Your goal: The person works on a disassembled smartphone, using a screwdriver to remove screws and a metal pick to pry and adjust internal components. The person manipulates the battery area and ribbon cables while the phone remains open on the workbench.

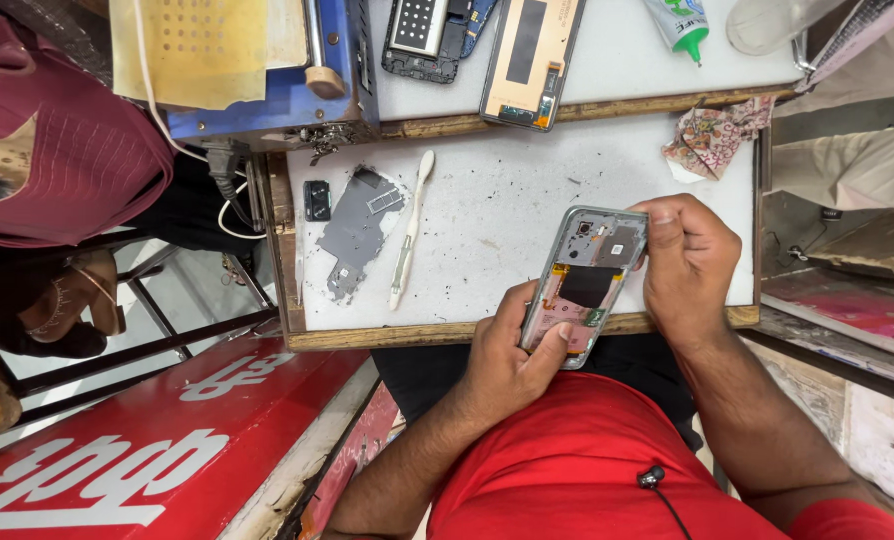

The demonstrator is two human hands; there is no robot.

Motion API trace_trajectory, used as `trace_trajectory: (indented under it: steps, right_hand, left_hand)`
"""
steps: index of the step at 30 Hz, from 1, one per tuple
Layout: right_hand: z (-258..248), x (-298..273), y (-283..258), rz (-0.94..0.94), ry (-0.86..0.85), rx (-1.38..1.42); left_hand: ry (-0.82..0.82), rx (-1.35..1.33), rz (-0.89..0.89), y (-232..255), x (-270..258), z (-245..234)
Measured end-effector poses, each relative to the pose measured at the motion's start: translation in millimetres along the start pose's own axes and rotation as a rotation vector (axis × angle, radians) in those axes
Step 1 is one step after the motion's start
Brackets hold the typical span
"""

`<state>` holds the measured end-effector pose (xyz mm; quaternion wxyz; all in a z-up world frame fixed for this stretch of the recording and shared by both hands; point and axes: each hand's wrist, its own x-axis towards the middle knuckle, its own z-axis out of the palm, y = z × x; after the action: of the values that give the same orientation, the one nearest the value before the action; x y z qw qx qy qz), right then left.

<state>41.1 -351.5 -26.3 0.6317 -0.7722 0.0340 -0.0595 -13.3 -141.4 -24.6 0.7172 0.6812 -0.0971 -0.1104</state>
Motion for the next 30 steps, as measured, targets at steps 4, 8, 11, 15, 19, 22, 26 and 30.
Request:
trace_trajectory:
  steps: [4,8,11,15,19,22,26,30]
  right_hand:
    - [-2.2,4.1,-5.9,0.095,-0.092,0.200]
    - [-9.4,13.9,-26.1,0.094,-0.239,0.038]
    - [-14.9,19.0,-41.0,0.051,-0.284,-0.286]
    - [-11.3,24.4,-50.1,-0.156,-0.273,-0.622]
    - [-3.7,26.2,-43.4,-0.385,-0.216,-0.872]
    - [-1.6,27.7,-29.3,-0.457,-0.154,-0.866]
    - [-3.9,25.4,-14.4,-0.511,-0.103,-0.838]
    - [-13.5,5.2,-14.3,-0.489,-0.093,-0.724]
  left_hand:
    - [0.036,0.042,-0.081,1.0,-2.4,-3.5]
    - [0.061,0.127,-0.046,4.7,-1.7,-10.1]
    - [0.088,0.327,0.023,7.1,-2.2,-12.7]
    - [0.138,0.522,0.250,8.1,0.0,-11.8]
    - [0.145,0.566,0.229,7.0,-0.5,-4.6]
    - [0.163,0.579,0.210,6.5,-3.0,-0.8]
    - [0.183,0.502,0.137,5.9,-1.0,0.4]
    - [0.244,0.324,-0.097,-1.5,4.1,-5.6]
